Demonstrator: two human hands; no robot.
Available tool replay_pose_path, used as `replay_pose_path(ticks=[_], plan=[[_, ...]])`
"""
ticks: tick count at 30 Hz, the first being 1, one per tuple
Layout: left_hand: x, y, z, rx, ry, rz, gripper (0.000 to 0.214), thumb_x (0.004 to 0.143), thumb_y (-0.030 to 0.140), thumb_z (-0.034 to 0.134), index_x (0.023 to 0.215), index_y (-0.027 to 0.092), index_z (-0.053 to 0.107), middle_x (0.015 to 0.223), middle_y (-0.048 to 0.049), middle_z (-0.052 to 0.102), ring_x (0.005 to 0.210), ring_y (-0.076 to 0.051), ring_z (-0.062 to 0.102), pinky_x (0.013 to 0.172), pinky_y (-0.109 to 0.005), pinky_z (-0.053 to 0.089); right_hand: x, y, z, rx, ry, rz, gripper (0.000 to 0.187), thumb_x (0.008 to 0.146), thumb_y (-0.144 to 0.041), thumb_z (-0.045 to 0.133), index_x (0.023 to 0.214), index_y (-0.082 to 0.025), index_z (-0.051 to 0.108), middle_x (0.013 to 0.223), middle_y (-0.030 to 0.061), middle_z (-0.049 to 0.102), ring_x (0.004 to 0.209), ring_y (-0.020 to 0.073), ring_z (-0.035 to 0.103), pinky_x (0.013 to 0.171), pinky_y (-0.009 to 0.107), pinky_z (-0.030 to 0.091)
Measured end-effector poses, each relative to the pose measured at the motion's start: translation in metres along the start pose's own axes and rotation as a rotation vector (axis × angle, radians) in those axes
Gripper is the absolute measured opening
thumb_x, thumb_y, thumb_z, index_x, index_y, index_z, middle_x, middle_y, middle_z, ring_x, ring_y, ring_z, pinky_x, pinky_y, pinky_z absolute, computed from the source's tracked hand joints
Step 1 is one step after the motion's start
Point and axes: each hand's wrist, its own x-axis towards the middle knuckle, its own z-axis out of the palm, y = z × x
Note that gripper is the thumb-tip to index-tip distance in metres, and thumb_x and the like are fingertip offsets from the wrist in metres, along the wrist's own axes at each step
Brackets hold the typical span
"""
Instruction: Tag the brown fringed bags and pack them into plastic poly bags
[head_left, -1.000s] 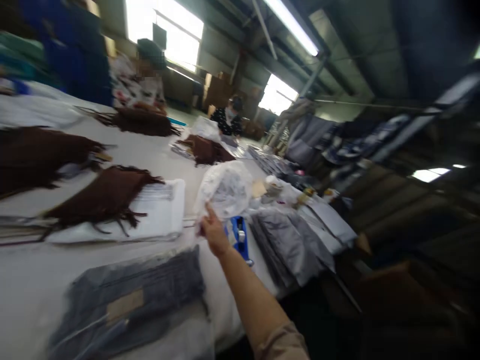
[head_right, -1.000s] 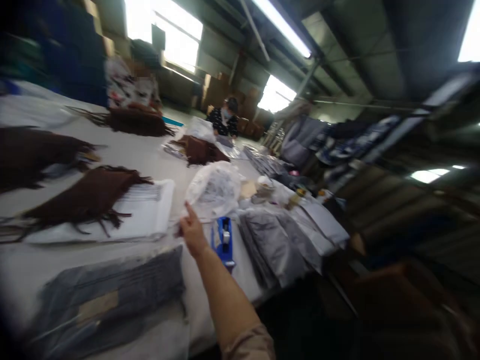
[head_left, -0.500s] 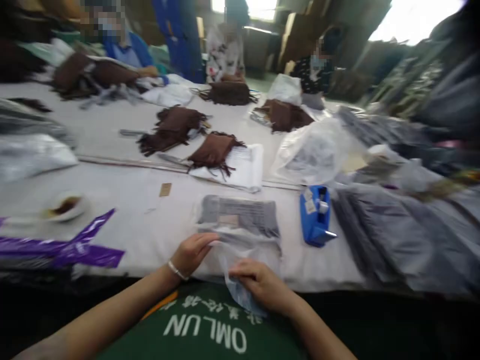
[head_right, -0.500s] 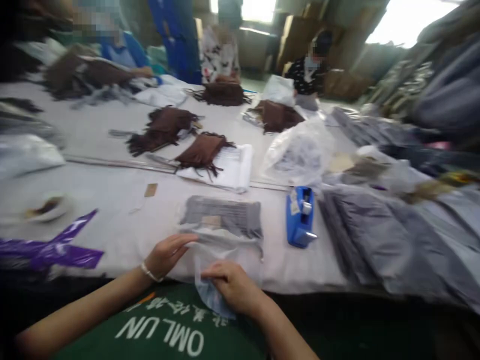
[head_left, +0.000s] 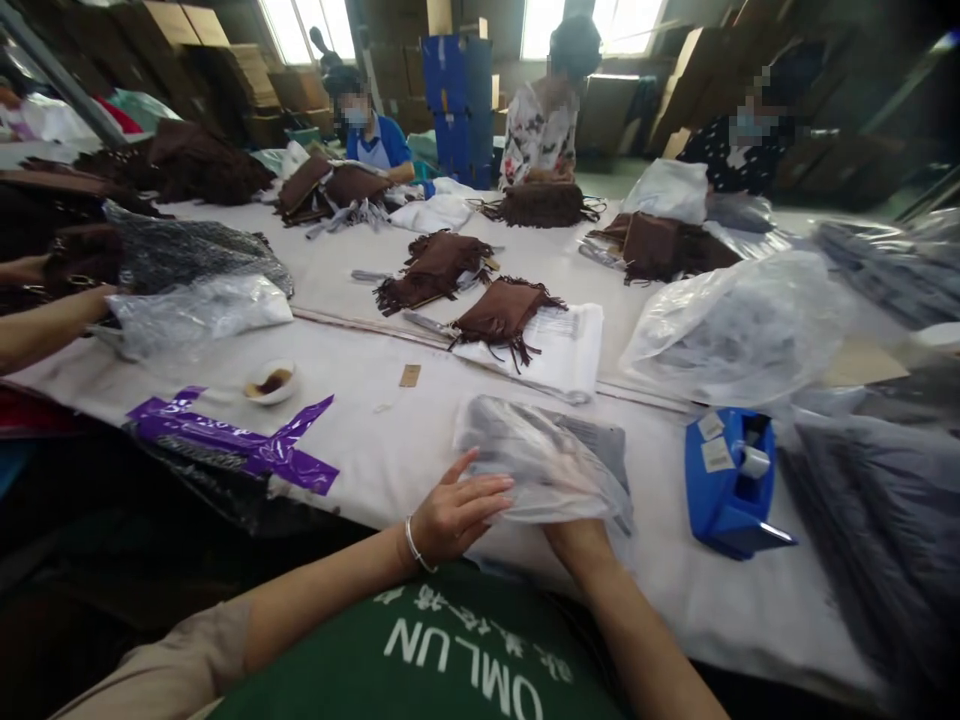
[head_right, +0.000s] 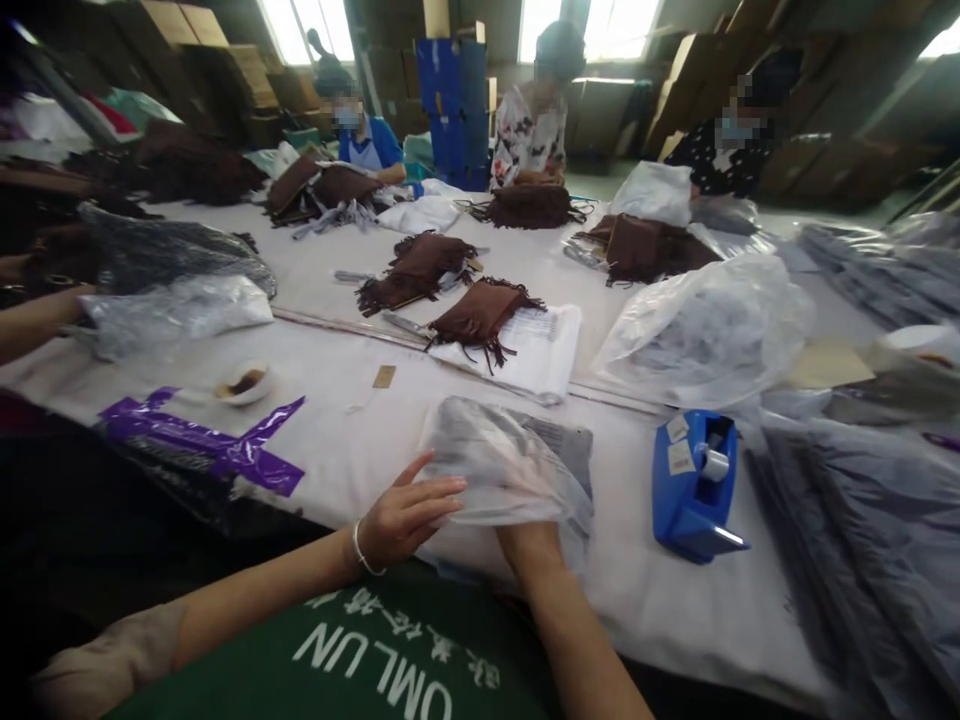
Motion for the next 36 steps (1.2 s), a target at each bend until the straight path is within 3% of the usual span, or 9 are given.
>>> replay_pose_path(ticks=[5,8,10,13,17,25,31,34,36], plan=[[-0.048,-0.019,-0.012,0.090,-0.178,-0.073,0.058,0.079,-0.001,0.032,0.133,0.016,0.044,0.139,-0.0130,0.045,0.132,-0.022,0.040,0.115,-0.056,0.013,-0.089,0.081,0.002,-0.174,0.146,-0.247,0.057,0.086,-0.036,0.050,0.141,-0.029,0.036,0.151,0.0011,0.028,0.141,0.0317,0.013,0.113,0.060,0.018],[-0.073,-0.027,-0.018,0.074,-0.376,-0.099,0.066,0.076,-0.001,0.031,0.139,0.018,0.037,0.145,-0.0104,0.037,0.136,-0.021,0.032,0.116,-0.050,0.017,-0.134,0.122,0.002,-0.235,0.065,-0.348,0.049,0.086,-0.037,0.052,0.134,-0.037,0.046,0.138,-0.0003,0.049,0.128,0.0318,0.043,0.101,0.054,0.045],[-0.080,-0.031,-0.018,0.023,-0.510,-0.116,0.070,0.074,0.000,0.035,0.141,0.019,0.033,0.147,-0.0086,0.033,0.138,-0.020,0.028,0.116,-0.046,0.021,-0.151,0.123,-0.007,-0.183,-0.060,-0.435,0.043,0.087,-0.032,0.050,0.129,-0.041,0.050,0.124,-0.0011,0.061,0.110,0.0267,0.060,0.085,0.042,0.057],[-0.079,-0.035,-0.016,-0.035,-0.625,-0.147,0.079,0.067,-0.001,0.042,0.143,0.020,0.031,0.151,-0.0074,0.026,0.139,-0.022,0.024,0.115,-0.045,0.023,-0.148,0.090,-0.029,-0.056,-0.112,-0.551,0.051,0.088,-0.018,0.049,0.134,-0.039,0.044,0.112,0.0000,0.067,0.099,0.0203,0.065,0.081,0.034,0.057],[-0.069,-0.037,-0.017,-0.067,-0.728,-0.158,0.093,0.056,-0.001,0.045,0.144,0.021,0.028,0.154,-0.0061,0.014,0.141,-0.027,0.017,0.116,-0.048,0.020,-0.105,0.060,-0.049,-0.124,-0.169,-0.522,0.046,0.089,-0.022,0.050,0.134,-0.032,0.047,0.125,0.0042,0.060,0.117,0.0213,0.054,0.098,0.041,0.047],[-0.055,-0.042,-0.043,-0.135,-0.928,-0.131,0.088,0.062,0.016,0.057,0.145,0.022,0.027,0.154,-0.0082,0.014,0.140,-0.033,0.019,0.115,-0.052,0.015,-0.091,0.130,-0.071,-0.397,-0.390,-0.460,0.078,0.079,-0.037,0.062,0.146,-0.030,0.023,0.147,0.0023,0.036,0.133,0.0245,0.036,0.109,0.043,0.036],[-0.065,-0.051,-0.034,-0.129,-0.797,-0.114,0.071,0.074,0.020,0.057,0.141,0.023,0.035,0.150,-0.0084,0.029,0.138,-0.028,0.027,0.115,-0.046,0.015,-0.085,0.150,-0.058,-0.195,-0.096,-0.414,0.047,0.081,-0.012,0.038,0.121,-0.028,0.057,0.121,0.0016,0.062,0.114,0.0196,0.053,0.100,0.040,0.042],[-0.075,-0.045,-0.019,-0.189,-0.502,-0.230,0.041,0.085,0.022,0.046,0.125,0.018,0.053,0.128,-0.0118,0.055,0.122,-0.023,0.048,0.107,-0.039,0.033,-0.082,0.158,-0.037,-0.163,0.165,-0.332,0.029,0.087,-0.026,0.043,0.106,-0.022,0.065,0.105,0.0070,0.067,0.101,0.0223,0.058,0.091,0.039,0.046],[-0.079,-0.040,-0.008,-0.134,-0.253,-0.483,0.029,0.092,0.030,0.038,0.102,0.016,0.062,0.100,-0.0099,0.066,0.097,-0.019,0.060,0.090,-0.031,0.046,-0.081,0.157,-0.023,-0.194,0.319,-0.292,0.031,0.089,-0.037,0.043,0.098,-0.018,0.066,0.095,0.0096,0.068,0.091,0.0227,0.061,0.085,0.037,0.047]])
